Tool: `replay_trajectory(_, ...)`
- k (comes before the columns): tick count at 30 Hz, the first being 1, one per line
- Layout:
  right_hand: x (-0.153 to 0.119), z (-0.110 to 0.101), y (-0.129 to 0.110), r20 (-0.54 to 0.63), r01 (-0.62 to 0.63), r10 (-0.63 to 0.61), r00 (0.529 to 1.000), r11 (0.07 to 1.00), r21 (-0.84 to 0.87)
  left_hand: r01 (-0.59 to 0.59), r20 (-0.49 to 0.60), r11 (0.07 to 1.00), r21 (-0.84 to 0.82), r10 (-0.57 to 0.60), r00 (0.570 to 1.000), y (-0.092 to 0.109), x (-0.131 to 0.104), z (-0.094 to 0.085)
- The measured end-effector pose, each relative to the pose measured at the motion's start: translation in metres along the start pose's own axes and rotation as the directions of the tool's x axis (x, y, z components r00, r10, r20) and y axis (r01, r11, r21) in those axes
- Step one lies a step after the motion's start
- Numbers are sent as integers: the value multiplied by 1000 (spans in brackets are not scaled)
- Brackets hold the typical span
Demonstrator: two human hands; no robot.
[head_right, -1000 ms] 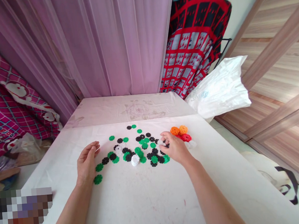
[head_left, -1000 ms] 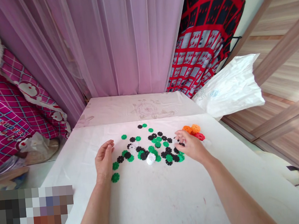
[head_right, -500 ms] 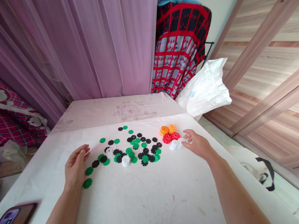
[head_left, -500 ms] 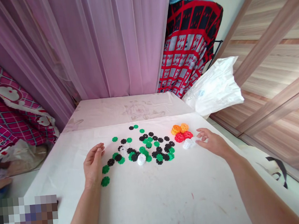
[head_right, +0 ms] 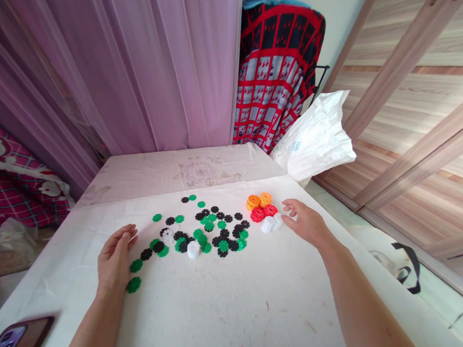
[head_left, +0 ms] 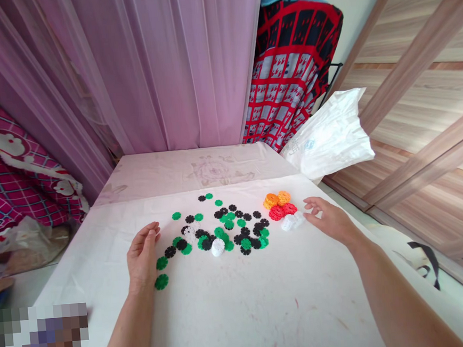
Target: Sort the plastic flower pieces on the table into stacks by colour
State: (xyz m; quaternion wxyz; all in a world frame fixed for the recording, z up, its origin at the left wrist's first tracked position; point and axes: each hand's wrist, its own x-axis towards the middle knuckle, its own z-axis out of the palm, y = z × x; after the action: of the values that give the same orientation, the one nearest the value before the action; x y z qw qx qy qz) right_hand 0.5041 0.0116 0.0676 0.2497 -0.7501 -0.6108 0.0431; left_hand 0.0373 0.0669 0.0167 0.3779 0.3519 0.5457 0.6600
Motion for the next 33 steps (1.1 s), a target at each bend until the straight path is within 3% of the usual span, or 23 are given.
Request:
replay_trajectory(4, 2, 2, -27, -6, 49, -49, 999, 999, 7, 0, 0, 1000, -3, 0, 1000, 1, -1, 0)
replay_trajectory(7, 7, 21, -75, 94, 199, -209, 973, 974, 108, 0, 3, 1000, -7, 0, 1000, 2, -2, 0)
replay_trajectory(9, 10, 40, -114, 198, 332, -366, 909, 925, 185, 1, 5, 1000, -11, -1, 1000, 2, -2, 0)
replay_trajectory(12, 17, 72, -172, 331, 482, -535, 777, 845, 234, 5, 1, 1000, -25, -5, 1000, 2, -2, 1)
replay_trajectory(17, 30, 113, -231, 484, 600, -622, 616, 768, 223, 17, -12, 999, -51, -17, 1000, 1, -2, 1)
replay_trajectory(20, 37, 126, -244, 550, 636, -629, 549, 741, 214, 22, -7, 999, -44, -23, 1000, 0, -2, 1)
replay_trajectory(22, 40, 131, -246, 574, 641, -622, 533, 739, 205, 26, -5, 999, -42, -26, 1000, -1, -3, 1)
replay_trajectory(33, 44, 126, -201, 537, 553, -562, 629, 809, 200, 10, 9, 1000, -2, -10, 1000, -1, -3, 1)
